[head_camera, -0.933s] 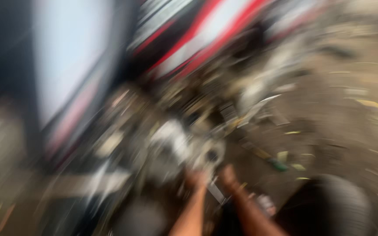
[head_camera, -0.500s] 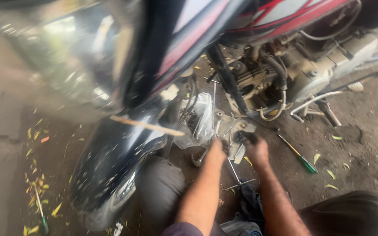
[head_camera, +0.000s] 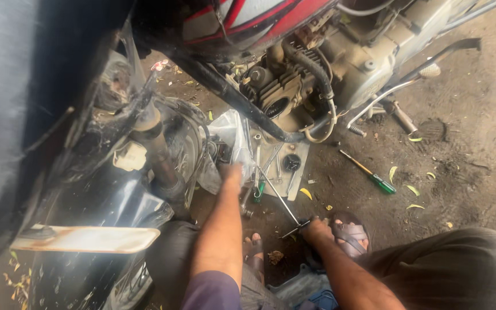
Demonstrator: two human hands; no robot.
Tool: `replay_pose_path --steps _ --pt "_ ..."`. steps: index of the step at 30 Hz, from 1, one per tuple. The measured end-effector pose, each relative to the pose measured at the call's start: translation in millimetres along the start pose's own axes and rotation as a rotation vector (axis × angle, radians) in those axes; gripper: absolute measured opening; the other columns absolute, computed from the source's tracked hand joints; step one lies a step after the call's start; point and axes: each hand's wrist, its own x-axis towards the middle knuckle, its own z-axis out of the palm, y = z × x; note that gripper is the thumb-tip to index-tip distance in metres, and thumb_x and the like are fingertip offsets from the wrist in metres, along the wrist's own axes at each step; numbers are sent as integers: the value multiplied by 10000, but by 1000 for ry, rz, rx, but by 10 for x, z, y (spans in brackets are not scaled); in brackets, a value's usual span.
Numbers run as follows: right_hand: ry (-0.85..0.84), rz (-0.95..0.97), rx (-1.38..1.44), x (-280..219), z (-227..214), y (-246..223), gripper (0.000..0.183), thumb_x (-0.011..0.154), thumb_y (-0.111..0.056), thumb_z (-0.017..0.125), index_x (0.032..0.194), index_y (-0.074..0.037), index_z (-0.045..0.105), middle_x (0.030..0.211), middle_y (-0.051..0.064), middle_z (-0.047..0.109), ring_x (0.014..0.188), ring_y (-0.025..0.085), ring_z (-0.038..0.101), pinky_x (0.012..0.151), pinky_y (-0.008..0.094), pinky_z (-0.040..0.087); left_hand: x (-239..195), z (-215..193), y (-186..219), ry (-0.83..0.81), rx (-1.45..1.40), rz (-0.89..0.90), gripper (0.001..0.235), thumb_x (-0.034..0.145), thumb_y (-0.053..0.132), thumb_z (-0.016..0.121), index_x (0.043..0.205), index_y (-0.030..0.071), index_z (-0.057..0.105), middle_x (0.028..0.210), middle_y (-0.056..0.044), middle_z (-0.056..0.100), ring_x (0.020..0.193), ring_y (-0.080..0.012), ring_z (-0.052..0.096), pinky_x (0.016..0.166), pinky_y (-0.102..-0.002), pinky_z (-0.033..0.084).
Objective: The person is repairing a motorcycle engine. They use a hammer and screwdriver to loosen and remove parts, then use a wrench to adjust components within the engine.
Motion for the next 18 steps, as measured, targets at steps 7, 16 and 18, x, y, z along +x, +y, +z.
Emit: replay_pose_path --steps 7,16,18 --pt "-221 26 -46 -7 41 -16 422 948 -323 616 1315 -140 716 1449 117 633 1366 296 593 1121 455 499 -831 540 -9 -125 523 799 266 1010 152 540 1182 18 692 1194 -251 692 1121 -434 664 1004 -527 523" --pt "-129 55 190 268 199 449 437 882 -315 672 1268 -113 698 1374 207 642 1316 354 590 1108 451 468 -1184 1222 -176 -363 494 361 279 877 69 656 1152 45 700 1188 -225 699 1143 -406 666 971 -480 549" --pt "-56 67 250 349 135 525 415 882 -341 663 1229 -124 729 1338 216 666 1268 365 636 1076 436 508 -1098 1419 -189 -365 491 335 266 885 66 657 1148 45 692 1184 -227 700 1135 -405 670 965 -479 552"
